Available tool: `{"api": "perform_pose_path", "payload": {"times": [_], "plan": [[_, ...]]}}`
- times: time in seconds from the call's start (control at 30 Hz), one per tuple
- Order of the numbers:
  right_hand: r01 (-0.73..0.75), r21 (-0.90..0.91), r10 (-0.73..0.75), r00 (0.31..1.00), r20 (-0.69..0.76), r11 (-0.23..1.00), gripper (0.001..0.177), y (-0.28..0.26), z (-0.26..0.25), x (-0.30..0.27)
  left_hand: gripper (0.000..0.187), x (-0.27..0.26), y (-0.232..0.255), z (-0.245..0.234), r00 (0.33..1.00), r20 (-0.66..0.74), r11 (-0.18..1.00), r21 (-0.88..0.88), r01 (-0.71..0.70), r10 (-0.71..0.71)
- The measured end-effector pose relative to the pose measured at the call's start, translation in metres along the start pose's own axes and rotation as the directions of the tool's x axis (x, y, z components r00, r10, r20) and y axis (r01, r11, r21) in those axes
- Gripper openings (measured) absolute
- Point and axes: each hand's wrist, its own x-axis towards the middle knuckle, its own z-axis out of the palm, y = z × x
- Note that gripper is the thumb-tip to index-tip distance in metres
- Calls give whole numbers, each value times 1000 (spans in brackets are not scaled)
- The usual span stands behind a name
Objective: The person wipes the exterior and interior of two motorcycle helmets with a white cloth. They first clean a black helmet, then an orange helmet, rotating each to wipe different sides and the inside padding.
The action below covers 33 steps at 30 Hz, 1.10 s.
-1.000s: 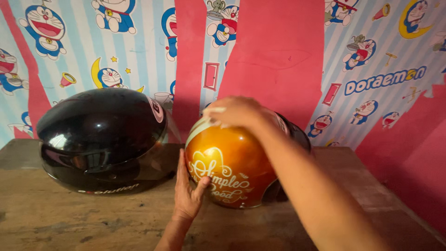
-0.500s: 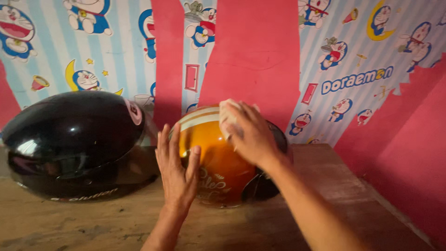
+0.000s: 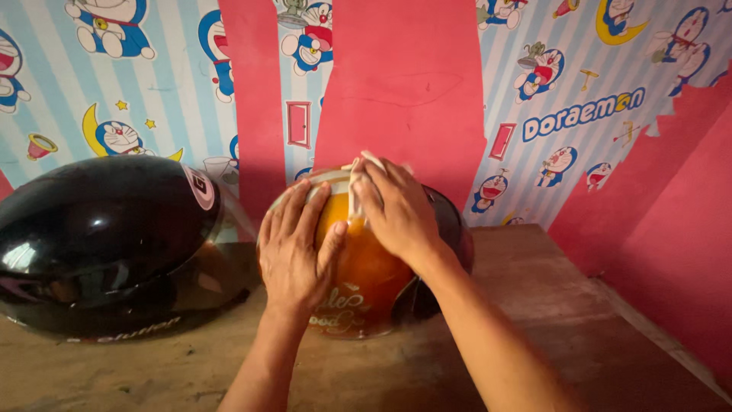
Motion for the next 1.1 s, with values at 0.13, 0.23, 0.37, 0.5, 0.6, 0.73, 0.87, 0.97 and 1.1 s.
{"api": "perform_pose_path", "payload": {"times": [0.13, 0.23, 0.37, 0.5, 0.6, 0.73, 0.87, 0.97, 1.1], "plan": [[-67, -36, 63, 994, -88, 997, 28, -10, 5, -9, 52, 4, 6, -6, 1000, -13, 999, -27, 18, -19], [10, -217, -59, 974, -220, 976, 35, -37, 7, -45, 50, 18, 15, -4, 964, 114, 971, 34, 236, -238], [158, 13, -150, 961, -232, 987, 40, -56, 1, -80, 50, 48, 28, 18, 985, 65, 986, 51, 159, -162], [99, 203, -43, 963, -265, 974, 31, -37, -20, -102, 53, 52, 29, 33, 998, 60, 998, 47, 34, -37], [-180, 286, 253, 936, -243, 941, 35, -10, -50, -120, 57, 47, 24, 26, 994, 109, 995, 96, -4, -7], [-83, 7, 82, 969, -232, 997, 39, 19, -36, -125, 56, 45, 19, 22, 990, 139, 1000, 20, -12, 9], [-242, 179, 267, 955, -132, 954, 46, 63, -20, -107, 54, 47, 17, 26, 989, 137, 998, 19, -52, 49], [-613, 283, 593, 788, 165, 737, 46, 115, -11, -69, 55, 46, 16, 26, 988, 151, 999, 19, -45, 42], [-627, 403, 516, 778, 358, 667, 44, 161, -3, -49, 55, 49, 18, 25, 986, 161, 999, 22, -47, 42]]}}
